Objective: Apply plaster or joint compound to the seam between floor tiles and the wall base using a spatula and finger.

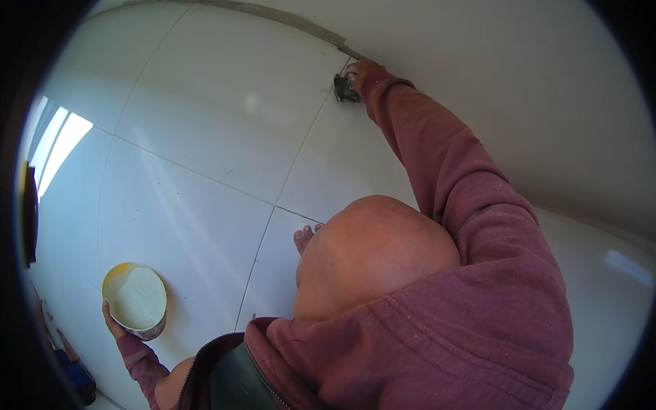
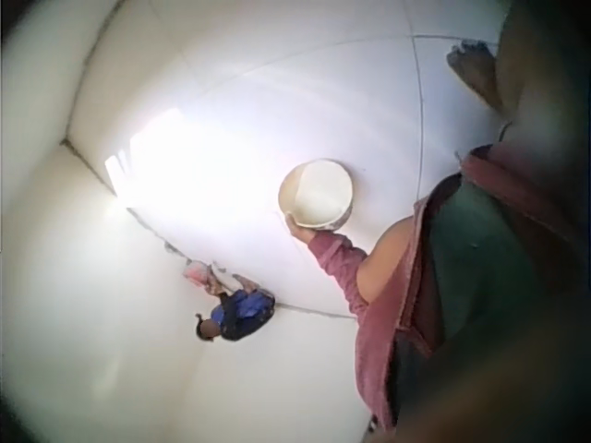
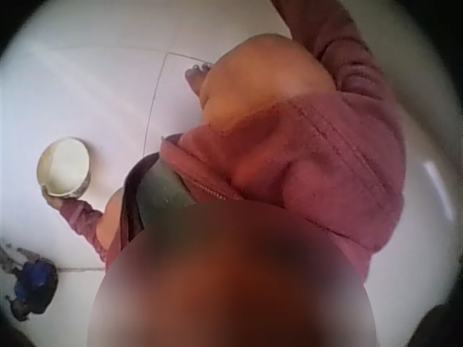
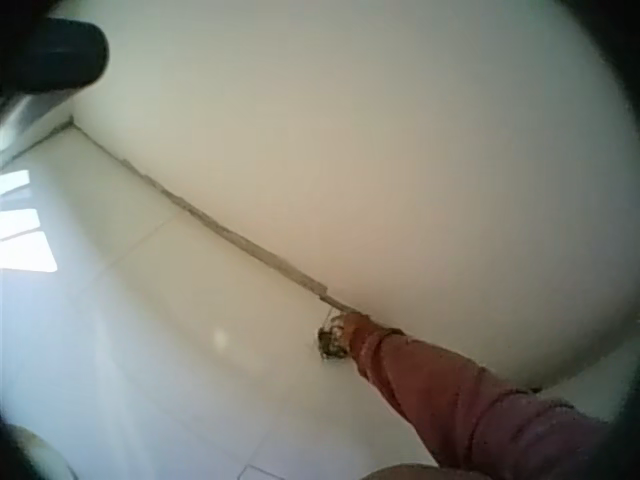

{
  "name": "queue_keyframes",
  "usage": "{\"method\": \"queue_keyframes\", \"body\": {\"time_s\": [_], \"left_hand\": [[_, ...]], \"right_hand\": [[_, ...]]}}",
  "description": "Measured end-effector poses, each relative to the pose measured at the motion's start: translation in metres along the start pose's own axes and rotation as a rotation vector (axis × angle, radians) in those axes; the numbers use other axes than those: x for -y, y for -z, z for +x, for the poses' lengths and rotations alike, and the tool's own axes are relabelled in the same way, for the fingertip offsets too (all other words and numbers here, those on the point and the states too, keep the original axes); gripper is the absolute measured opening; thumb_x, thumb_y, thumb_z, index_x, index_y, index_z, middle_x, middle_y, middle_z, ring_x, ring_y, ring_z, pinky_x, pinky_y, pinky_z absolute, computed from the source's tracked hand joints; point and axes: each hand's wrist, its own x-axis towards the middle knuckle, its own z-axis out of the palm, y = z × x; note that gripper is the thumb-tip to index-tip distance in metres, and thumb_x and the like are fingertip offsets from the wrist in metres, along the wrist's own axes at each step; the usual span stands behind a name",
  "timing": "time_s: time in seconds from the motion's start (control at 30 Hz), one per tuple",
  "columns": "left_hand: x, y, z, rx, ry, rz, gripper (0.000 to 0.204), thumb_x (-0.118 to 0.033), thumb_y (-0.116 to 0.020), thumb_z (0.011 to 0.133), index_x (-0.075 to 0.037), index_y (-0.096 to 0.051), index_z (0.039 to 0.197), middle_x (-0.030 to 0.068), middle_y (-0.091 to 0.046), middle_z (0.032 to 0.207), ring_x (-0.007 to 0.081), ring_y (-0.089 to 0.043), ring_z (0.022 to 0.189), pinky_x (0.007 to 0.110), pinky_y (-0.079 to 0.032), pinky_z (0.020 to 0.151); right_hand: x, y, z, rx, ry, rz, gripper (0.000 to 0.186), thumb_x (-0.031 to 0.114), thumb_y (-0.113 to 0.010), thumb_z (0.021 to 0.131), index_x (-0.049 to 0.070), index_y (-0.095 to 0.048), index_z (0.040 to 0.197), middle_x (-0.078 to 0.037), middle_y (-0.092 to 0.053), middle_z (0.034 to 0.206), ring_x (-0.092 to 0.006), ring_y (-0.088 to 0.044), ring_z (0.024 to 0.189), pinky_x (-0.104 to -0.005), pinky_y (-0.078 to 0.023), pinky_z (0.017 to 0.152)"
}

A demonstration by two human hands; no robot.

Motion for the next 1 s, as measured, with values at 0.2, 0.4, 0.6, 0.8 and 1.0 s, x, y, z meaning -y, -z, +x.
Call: {"method": "queue_keyframes", "body": {"time_s": [0.2,0.4,0.6,0.8,1.0], "left_hand": [[0.000,0.002,0.006,-0.015,-0.027,0.020,0.051,-0.044,-0.044,0.081,-0.002,-0.050,0.111,0.0096,-0.055,0.104,0.0207,-0.054,0.090,0.030,-0.043,0.079],[0.003,0.014,0.009,-0.018,-0.010,0.004,0.053,-0.046,-0.044,0.081,-0.003,-0.050,0.111,0.0090,-0.055,0.105,0.0210,-0.053,0.092,0.030,-0.042,0.081],[0.004,0.010,0.019,0.012,-0.031,0.047,0.053,-0.046,-0.044,0.081,-0.003,-0.050,0.111,0.0095,-0.055,0.104,0.0214,-0.054,0.089,0.030,-0.043,0.079],[0.007,0.009,0.012,0.015,-0.018,0.005,0.052,-0.045,-0.044,0.081,-0.003,-0.050,0.110,0.0099,-0.056,0.102,0.0218,-0.054,0.088,0.031,-0.044,0.078],[-0.008,-0.012,-0.004,-0.014,-0.019,0.012,0.047,-0.039,-0.045,0.082,-0.001,-0.051,0.108,0.0102,-0.056,0.100,0.0200,-0.054,0.087,0.030,-0.044,0.077]], "right_hand": [[-0.014,0.008,0.013,0.010,-0.144,0.167,0.020,0.013,-0.049,0.075,0.015,-0.065,0.087,-0.009,-0.061,0.093,-0.0237,-0.057,0.086,-0.0306,-0.044,0.077],[0.041,-0.009,-0.008,0.006,0.005,0.222,0.027,0.008,-0.048,0.066,0.013,-0.065,0.087,-0.014,-0.060,0.084,-0.0277,-0.056,0.084,-0.0334,-0.043,0.077],[0.013,-0.014,-0.028,0.380,0.259,0.123,0.035,0.002,-0.048,0.059,0.012,-0.064,0.088,-0.016,-0.061,0.085,-0.0284,-0.056,0.083,-0.0335,-0.043,0.074],[-0.006,0.002,0.008,-0.141,-0.190,0.126,0.034,0.002,-0.048,0.063,0.013,-0.064,0.091,-0.012,-0.061,0.092,-0.0290,-0.058,0.085,-0.0331,-0.045,0.075],[-0.011,0.006,0.007,-0.151,-0.130,0.226,0.031,0.006,-0.050,0.065,0.015,-0.064,0.092,-0.014,-0.060,0.090,-0.0295,-0.055,0.089,-0.0340,-0.043,0.078]]}}
